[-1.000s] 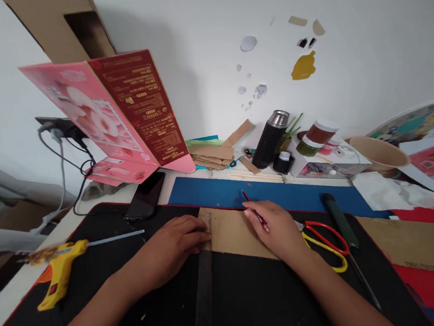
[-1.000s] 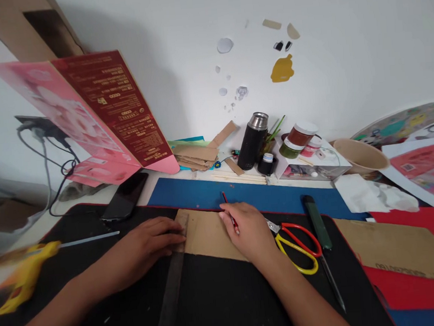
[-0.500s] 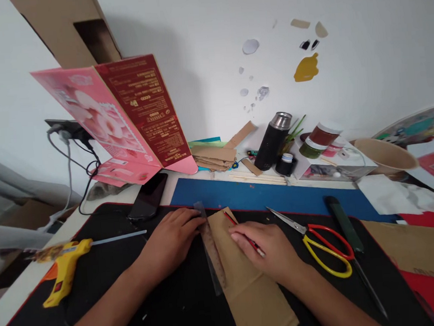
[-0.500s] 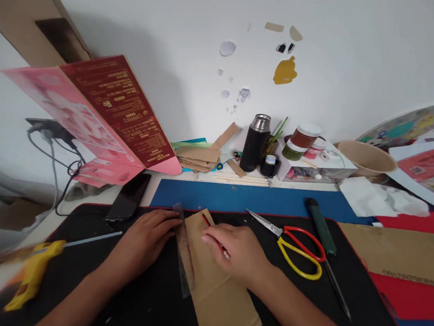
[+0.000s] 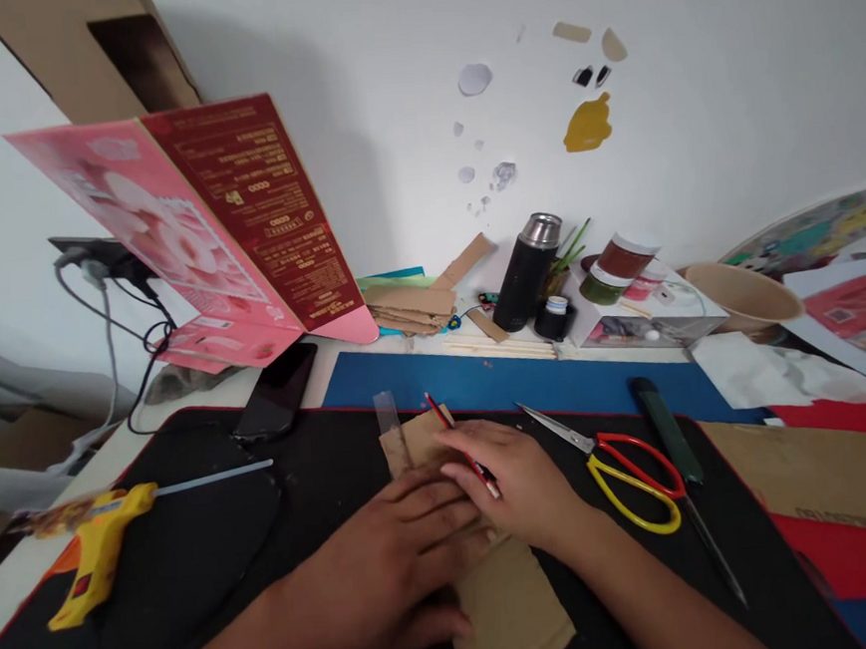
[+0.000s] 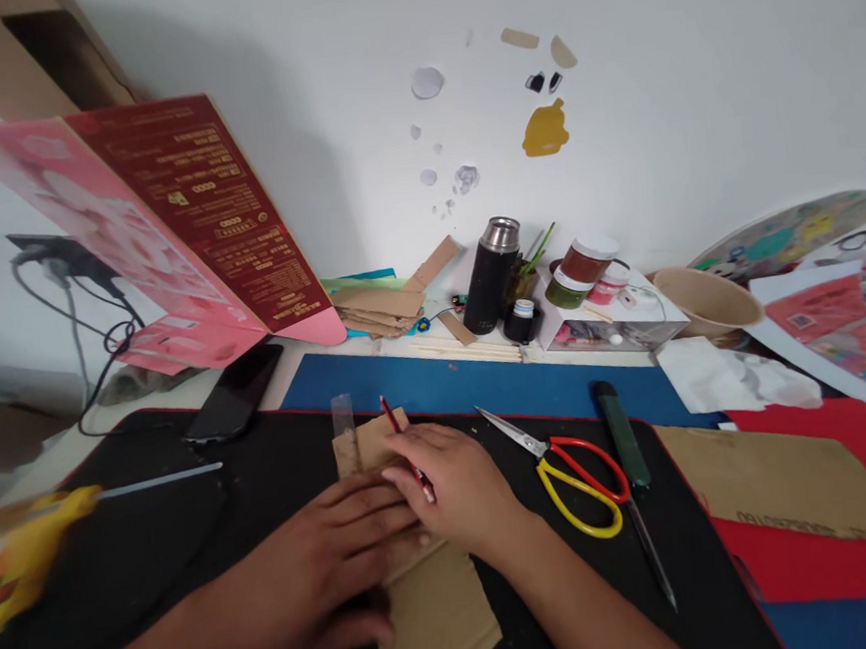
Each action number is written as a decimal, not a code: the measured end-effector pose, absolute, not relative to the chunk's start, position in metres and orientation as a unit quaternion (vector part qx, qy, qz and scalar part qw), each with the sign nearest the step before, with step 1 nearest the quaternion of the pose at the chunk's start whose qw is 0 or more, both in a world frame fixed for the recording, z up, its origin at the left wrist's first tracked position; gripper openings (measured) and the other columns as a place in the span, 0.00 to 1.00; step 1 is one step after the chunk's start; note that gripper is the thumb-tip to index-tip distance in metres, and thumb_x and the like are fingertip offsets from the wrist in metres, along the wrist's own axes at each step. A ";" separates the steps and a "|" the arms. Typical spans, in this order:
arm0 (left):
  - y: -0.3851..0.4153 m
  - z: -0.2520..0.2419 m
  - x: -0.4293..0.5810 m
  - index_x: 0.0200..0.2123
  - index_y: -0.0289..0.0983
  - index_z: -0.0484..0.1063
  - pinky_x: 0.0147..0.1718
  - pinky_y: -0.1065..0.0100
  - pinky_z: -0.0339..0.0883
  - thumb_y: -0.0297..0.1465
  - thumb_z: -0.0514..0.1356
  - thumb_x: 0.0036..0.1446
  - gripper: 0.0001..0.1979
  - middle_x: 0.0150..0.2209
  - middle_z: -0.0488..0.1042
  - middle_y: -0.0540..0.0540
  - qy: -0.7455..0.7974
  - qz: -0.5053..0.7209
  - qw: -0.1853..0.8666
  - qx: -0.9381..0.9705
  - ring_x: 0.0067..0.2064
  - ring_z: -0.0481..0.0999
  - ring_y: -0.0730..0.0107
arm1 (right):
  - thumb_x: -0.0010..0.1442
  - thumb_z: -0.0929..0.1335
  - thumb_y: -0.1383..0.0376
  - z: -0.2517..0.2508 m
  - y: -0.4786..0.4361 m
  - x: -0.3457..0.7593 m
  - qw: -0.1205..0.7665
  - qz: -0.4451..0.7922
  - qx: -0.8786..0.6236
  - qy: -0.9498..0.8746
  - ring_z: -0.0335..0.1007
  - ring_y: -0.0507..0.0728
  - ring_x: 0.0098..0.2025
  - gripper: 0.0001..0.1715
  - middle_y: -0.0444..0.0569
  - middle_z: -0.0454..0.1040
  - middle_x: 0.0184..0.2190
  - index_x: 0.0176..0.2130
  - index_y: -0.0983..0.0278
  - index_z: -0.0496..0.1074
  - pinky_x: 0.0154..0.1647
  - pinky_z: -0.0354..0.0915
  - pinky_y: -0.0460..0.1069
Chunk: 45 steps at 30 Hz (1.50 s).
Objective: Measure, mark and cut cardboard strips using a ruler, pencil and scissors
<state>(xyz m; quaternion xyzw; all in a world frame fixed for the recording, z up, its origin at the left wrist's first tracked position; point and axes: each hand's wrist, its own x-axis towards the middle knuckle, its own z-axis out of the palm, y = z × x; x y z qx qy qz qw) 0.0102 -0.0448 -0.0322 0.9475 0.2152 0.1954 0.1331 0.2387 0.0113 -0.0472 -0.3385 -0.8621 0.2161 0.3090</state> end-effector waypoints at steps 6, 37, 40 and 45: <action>-0.044 -0.040 0.019 0.66 0.40 0.72 0.75 0.46 0.53 0.49 0.65 0.69 0.29 0.61 0.80 0.40 0.218 0.200 0.194 0.935 0.69 0.71 0.50 | 0.73 0.69 0.64 -0.049 0.013 0.238 0.271 0.199 -0.353 -0.873 0.82 0.64 0.57 0.17 0.54 0.85 0.55 0.59 0.58 0.78 0.61 0.75 0.61; -0.046 -0.038 0.020 0.46 0.38 0.75 0.59 0.52 0.70 0.36 0.63 0.72 0.08 0.45 0.83 0.43 0.222 0.247 0.182 0.925 0.51 0.80 0.56 | 0.71 0.72 0.66 -0.054 0.029 0.233 0.283 0.170 -0.413 -0.849 0.79 0.65 0.52 0.16 0.56 0.84 0.48 0.57 0.62 0.79 0.56 0.75 0.61; -0.046 -0.040 0.020 0.48 0.38 0.75 0.54 0.56 0.72 0.32 0.61 0.73 0.05 0.43 0.82 0.44 0.234 0.275 0.196 0.912 0.49 0.80 0.59 | 0.72 0.71 0.67 -0.055 0.029 0.241 0.310 0.172 -0.429 -0.831 0.80 0.64 0.49 0.13 0.55 0.84 0.46 0.55 0.61 0.79 0.53 0.75 0.59; -0.034 -0.044 0.017 0.55 0.40 0.75 0.54 0.53 0.74 0.27 0.60 0.70 0.12 0.50 0.80 0.40 0.367 0.321 0.122 0.865 0.52 0.78 0.55 | 0.72 0.70 0.67 -0.059 0.027 0.246 0.348 0.199 -0.434 -0.807 0.83 0.62 0.48 0.12 0.53 0.86 0.47 0.53 0.59 0.81 0.52 0.76 0.57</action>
